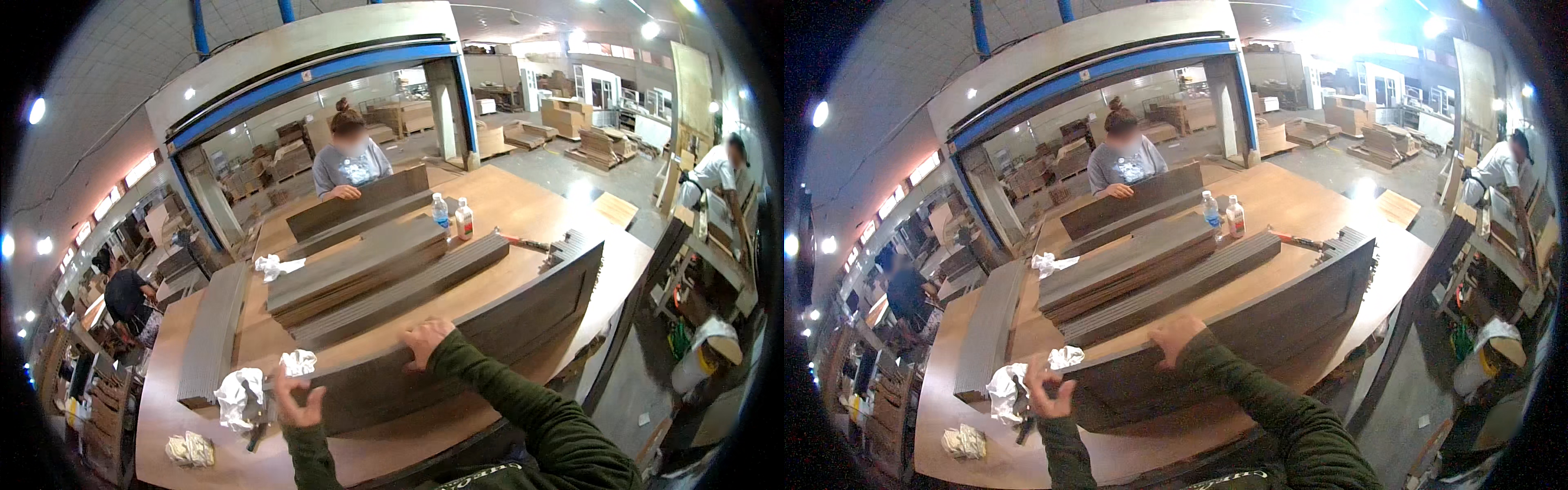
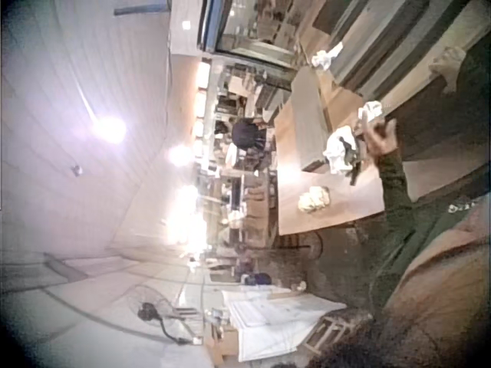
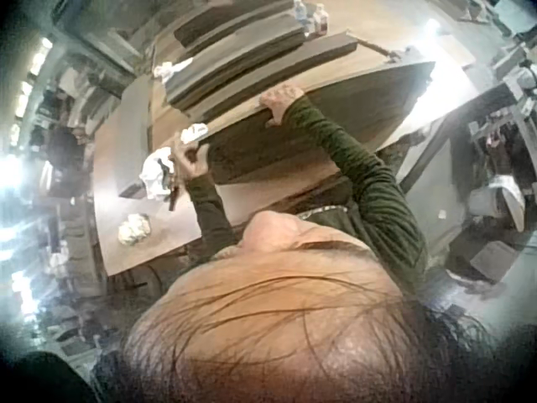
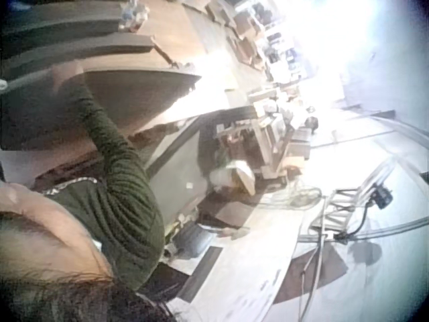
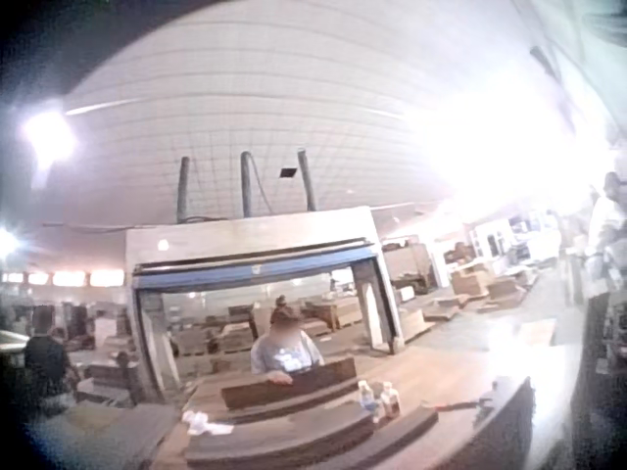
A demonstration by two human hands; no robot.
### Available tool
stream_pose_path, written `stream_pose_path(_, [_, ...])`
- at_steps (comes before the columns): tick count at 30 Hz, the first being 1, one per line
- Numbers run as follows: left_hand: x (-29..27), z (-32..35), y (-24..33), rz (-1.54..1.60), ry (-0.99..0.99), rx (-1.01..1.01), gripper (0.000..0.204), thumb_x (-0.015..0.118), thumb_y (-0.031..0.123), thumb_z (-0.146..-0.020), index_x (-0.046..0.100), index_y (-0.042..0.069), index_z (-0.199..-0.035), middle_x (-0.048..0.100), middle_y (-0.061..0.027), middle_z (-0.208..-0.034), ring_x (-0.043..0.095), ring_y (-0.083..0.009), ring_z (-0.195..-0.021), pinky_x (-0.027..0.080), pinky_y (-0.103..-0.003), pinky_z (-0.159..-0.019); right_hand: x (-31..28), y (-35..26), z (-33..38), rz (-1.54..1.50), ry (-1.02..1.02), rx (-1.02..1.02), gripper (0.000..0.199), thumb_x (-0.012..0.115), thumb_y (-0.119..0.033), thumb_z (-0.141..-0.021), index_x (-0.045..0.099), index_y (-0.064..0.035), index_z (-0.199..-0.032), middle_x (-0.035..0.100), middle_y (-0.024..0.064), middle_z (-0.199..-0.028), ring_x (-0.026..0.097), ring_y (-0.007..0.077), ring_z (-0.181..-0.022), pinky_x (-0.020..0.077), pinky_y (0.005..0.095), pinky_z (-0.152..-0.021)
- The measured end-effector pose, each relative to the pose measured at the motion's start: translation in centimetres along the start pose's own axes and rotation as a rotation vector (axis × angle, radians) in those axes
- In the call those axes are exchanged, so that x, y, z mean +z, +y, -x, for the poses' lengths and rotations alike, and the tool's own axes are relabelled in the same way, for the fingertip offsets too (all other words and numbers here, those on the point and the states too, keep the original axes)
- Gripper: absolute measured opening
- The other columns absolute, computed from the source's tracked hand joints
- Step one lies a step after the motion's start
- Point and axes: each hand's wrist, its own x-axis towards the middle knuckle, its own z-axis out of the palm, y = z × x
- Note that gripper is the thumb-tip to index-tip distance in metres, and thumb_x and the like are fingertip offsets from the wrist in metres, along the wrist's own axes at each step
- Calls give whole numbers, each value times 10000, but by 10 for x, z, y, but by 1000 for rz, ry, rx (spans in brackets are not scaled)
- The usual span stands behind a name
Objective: The person wipes wood panels with a cloth, inspects the edges, and uses a hammer to assemble a wood joint.
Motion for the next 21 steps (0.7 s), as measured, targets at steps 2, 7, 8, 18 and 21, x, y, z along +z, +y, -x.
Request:
stream_pose_path(2, [28,-17,11,-289,-139,307,495,712,397,-654,561,53,-976,580,-97,-842,545,-275,-799,384,-427,-766,4,-4,9,-3,50,-38,513,714,-447,-596,536,-106,-936,603,89,-823,598,282,-797,459,385,-728])
stream_pose_path(7, [36,-3,1,-448,-527,148,556,682,603,-546,584,102,-767,581,-108,-700,559,-299,-639,400,-420,-619,2,12,40,-102,301,-189,452,691,-411,-638,534,-108,-934,583,107,-791,585,287,-793,456,412,-688])
stream_pose_path(8, [34,-3,5,-528,-514,192,546,692,596,-538,580,101,-738,571,-109,-677,551,-299,-614,398,-425,-591,1,18,49,-122,309,-204,446,690,-411,-641,538,-109,-931,582,107,-804,581,286,-802,456,408,-699])
stream_pose_path(18, [46,-5,24,-532,-422,224,500,730,523,-516,565,80,-678,568,-82,-649,553,-270,-654,377,-392,-645,-38,179,158,148,585,232,522,695,-558,-589,580,-103,-818,552,64,-822,508,257,-890,343,408,-902])
stream_pose_path(21, [51,-14,47,-499,-642,40,475,723,480,-552,631,100,-822,617,-92,-756,584,-279,-753,425,-389,-695,-30,192,163,158,573,285,530,712,-520,-547,582,-107,-854,550,58,-871,482,260,-950,250,432,-982])
